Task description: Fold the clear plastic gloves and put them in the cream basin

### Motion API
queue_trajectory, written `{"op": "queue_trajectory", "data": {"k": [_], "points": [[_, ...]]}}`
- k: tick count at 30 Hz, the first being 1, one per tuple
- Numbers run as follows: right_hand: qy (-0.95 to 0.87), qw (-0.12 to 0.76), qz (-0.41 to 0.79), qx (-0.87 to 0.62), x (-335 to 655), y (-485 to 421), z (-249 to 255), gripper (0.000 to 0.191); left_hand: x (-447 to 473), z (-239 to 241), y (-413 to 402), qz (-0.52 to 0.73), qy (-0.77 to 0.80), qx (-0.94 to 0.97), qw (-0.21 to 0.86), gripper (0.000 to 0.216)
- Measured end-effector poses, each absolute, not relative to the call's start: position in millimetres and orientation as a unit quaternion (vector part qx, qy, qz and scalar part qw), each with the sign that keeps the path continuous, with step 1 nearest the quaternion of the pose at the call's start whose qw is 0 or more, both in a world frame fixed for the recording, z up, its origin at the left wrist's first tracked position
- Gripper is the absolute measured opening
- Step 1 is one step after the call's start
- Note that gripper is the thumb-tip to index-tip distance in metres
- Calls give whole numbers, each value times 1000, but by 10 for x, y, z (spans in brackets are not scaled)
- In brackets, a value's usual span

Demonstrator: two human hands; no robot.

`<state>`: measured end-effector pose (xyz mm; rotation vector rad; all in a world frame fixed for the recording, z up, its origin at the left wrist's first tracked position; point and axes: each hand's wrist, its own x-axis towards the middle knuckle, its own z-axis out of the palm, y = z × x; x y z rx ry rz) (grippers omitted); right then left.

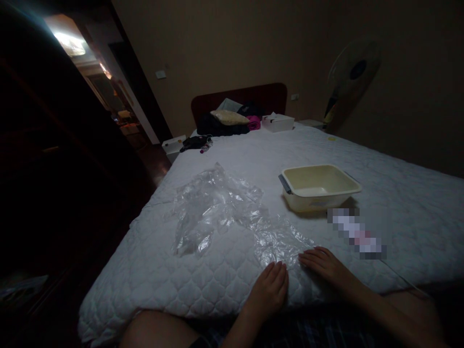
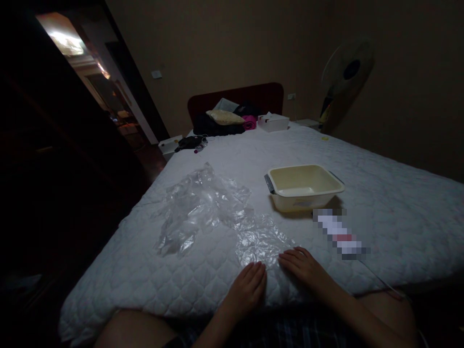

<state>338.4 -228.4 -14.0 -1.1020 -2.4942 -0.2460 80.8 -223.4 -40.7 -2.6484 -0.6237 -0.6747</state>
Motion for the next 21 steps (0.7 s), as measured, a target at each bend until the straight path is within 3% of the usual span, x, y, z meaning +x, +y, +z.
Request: {"op": "queue_trajectory", "data": {"k": [11,21], "points": [[-893,221,-99,-379,3354,-2339,-200,41,815,-397,-2229,-209,-214,-938,174,31],[-860,274,-99,-419,3281,-2306,-228,31,810,-405,-2218,-218,-213,-935,183,31]]}}
